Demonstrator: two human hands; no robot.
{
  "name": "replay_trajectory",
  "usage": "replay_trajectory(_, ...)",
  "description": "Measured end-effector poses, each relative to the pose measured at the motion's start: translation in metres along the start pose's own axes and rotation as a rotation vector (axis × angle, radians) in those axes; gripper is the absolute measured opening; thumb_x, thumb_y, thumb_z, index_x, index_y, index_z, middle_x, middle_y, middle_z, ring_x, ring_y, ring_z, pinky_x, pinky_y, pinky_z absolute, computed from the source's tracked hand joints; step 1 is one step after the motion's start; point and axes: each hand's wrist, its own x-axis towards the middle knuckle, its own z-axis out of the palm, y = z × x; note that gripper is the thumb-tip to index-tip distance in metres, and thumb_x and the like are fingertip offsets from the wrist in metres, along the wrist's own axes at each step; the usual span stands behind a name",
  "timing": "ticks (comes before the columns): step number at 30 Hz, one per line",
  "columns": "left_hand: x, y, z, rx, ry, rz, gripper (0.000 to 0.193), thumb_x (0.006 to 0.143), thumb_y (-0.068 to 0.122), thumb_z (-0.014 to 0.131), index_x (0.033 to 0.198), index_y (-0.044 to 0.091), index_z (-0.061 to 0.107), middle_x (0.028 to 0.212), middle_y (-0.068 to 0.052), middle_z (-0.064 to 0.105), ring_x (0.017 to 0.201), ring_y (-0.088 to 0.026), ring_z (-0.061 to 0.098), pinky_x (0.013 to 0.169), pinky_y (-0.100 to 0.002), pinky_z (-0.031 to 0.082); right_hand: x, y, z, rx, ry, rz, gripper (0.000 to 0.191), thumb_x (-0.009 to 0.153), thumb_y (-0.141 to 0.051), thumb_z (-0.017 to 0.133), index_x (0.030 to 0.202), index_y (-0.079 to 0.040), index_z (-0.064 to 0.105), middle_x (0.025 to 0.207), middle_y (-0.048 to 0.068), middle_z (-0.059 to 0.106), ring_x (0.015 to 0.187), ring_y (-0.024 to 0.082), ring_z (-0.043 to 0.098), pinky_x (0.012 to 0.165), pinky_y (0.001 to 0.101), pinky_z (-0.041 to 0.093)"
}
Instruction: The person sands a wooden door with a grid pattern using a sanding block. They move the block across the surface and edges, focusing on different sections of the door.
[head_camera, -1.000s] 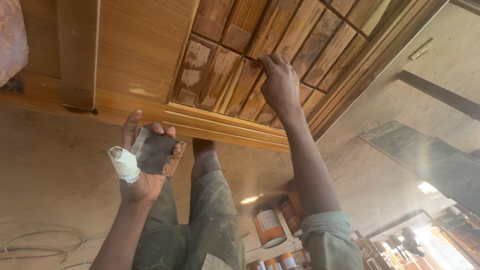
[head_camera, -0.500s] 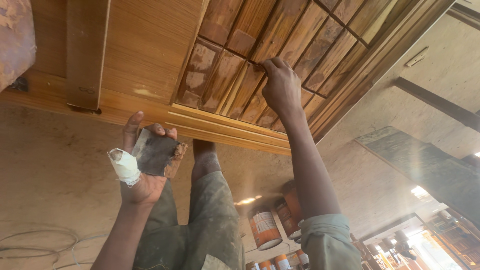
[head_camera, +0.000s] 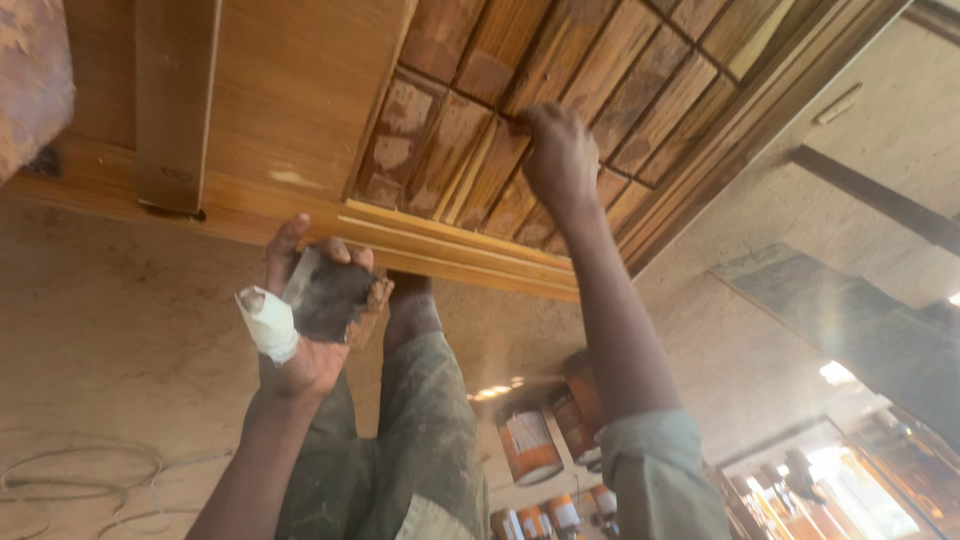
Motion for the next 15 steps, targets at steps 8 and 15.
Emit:
replay_trajectory(8,-0.001,0.013,-0.002,-0.015,0.019,0.048,0.082,0.095,0.069,0.061,0.156,0.018,0.043,0.122,-0.008,0.059,0.126,-0.029,0.057,0.109,-0.049,0.052,-0.001,0.008,-0.048,0.200,-0.054,-0.112,0.043,0.089,0.015,0.051,0.112,-0.008,0.078,0.106,0.012,0.076,0.095,0.026,0.073,0.089,0.0407,0.058)
replay_trajectory(15,-0.006,0.016,-0.021,0.046,0.086,0.020,0.083,0.096,0.071,0.060,0.155,0.016,0.043,0.122,-0.008,0.058,0.125,-0.027,0.056,0.130,-0.048,0.038,0.024,0.029,-0.016,0.064,0.385,-0.152,0.039,0.093,0.016,0.054,0.119,-0.006,0.073,0.110,0.012,0.073,0.098,0.026,0.069,0.083,0.0374,0.059)
